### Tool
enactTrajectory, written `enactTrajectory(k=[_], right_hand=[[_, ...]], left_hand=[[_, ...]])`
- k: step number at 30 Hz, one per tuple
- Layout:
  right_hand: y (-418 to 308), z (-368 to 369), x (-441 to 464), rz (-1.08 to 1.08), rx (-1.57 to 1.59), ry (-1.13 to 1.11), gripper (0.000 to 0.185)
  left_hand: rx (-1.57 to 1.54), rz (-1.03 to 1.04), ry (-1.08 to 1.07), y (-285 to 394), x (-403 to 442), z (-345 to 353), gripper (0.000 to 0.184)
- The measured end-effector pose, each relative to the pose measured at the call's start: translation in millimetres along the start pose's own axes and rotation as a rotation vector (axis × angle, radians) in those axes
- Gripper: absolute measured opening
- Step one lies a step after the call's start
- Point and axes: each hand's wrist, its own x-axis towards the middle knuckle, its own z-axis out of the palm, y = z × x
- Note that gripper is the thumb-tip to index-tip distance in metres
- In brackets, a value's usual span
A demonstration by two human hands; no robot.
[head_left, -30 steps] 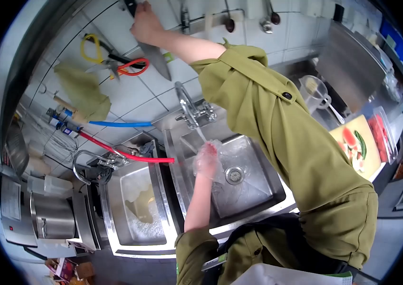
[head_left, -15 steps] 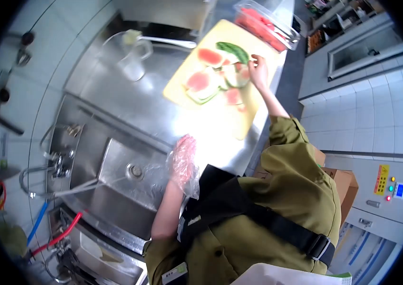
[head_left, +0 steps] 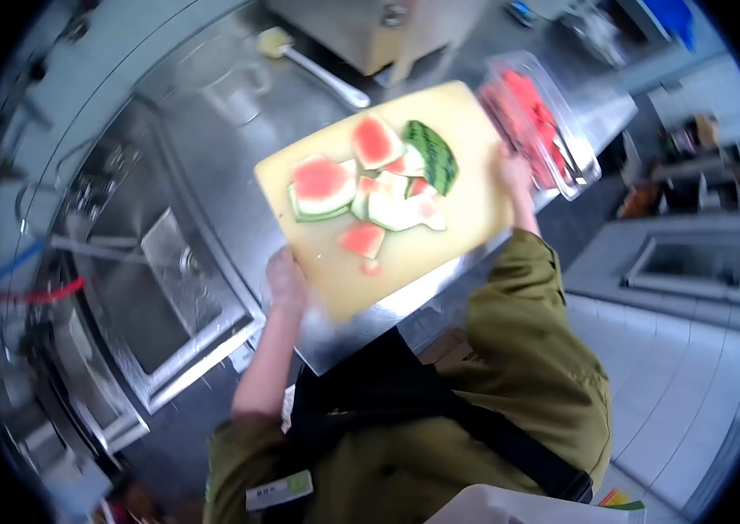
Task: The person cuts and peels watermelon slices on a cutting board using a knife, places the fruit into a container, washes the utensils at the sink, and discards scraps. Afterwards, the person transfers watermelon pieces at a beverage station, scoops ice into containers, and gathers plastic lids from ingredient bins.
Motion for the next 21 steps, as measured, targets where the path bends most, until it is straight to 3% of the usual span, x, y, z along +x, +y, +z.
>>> enactTrajectory(k=[1,2,3,4,6,7,8,9,10,13,15,18,19,21], right_hand=[[5.2,-8.4,0.1,-0.053,0.207,0.005,0.071],[33.1,4.8,22.0,-0.054,0.219,-0.162,0.070],[31.0,-9.7,6.8,-0.115,0.343,-0.187,0.065],[37.8,-14.8,9.7,-0.055,0.368,-0.234,0.057],[53.4,-8.6,6.9,-0.179,0.584,-0.282,0.048],[78.8,6.6,23.9,-0.111,0.757,-0.432,0.033],[86.7,16.6,26.5,-0.087,0.750,-0.345,0.029],[64.5,-5.9,-1.2,-0.105,0.889,-0.309,0.029],[76.9,-6.6,3.4,-0.113,0.826,-0.277,0.030],[46.9,-62.5,-15.5,-0.064,0.790,-0.528,0.040],[14.6,-79.5,-20.8,-0.069,0.910,-0.600,0.045],[-18.1,-102.3,-3.1,-0.187,0.811,-0.729,0.051],[-41.4,-119.3,-14.1,-0.155,0.808,-0.743,0.051],[-69.8,-143.6,-27.3,-0.212,0.765,-0.890,0.052]], left_hand=[[0.178,-0.059,-0.048,16.2,8.1,-9.9,0.019],[-0.090,-0.205,-0.046,25.0,13.2,-8.1,0.022],[-0.364,-0.341,-0.035,28.4,16.6,-8.3,0.024],[-0.451,-0.392,-0.117,14.2,26.7,6.9,0.025],[-0.087,-0.342,-0.224,1.4,42.8,17.0,0.022],[0.109,-0.321,-0.256,-2.7,45.6,20.1,0.020],[0.199,-0.333,-0.256,-7.9,46.1,24.8,0.020],[0.044,-0.383,-0.155,-16.3,42.0,35.4,0.023],[-0.111,-0.417,-0.048,-26.2,38.8,48.2,0.027],[-0.265,-0.479,0.090,-35.7,32.3,79.9,0.031],[-0.300,-0.502,0.239,-30.0,-6.7,45.9,0.033],[-0.047,-0.353,0.947,21.3,-56.4,31.5,0.030],[-0.483,-0.540,0.703,52.4,-81.2,-15.6,0.027],[-0.518,-0.633,0.856,72.6,-110.1,-24.4,0.026]])
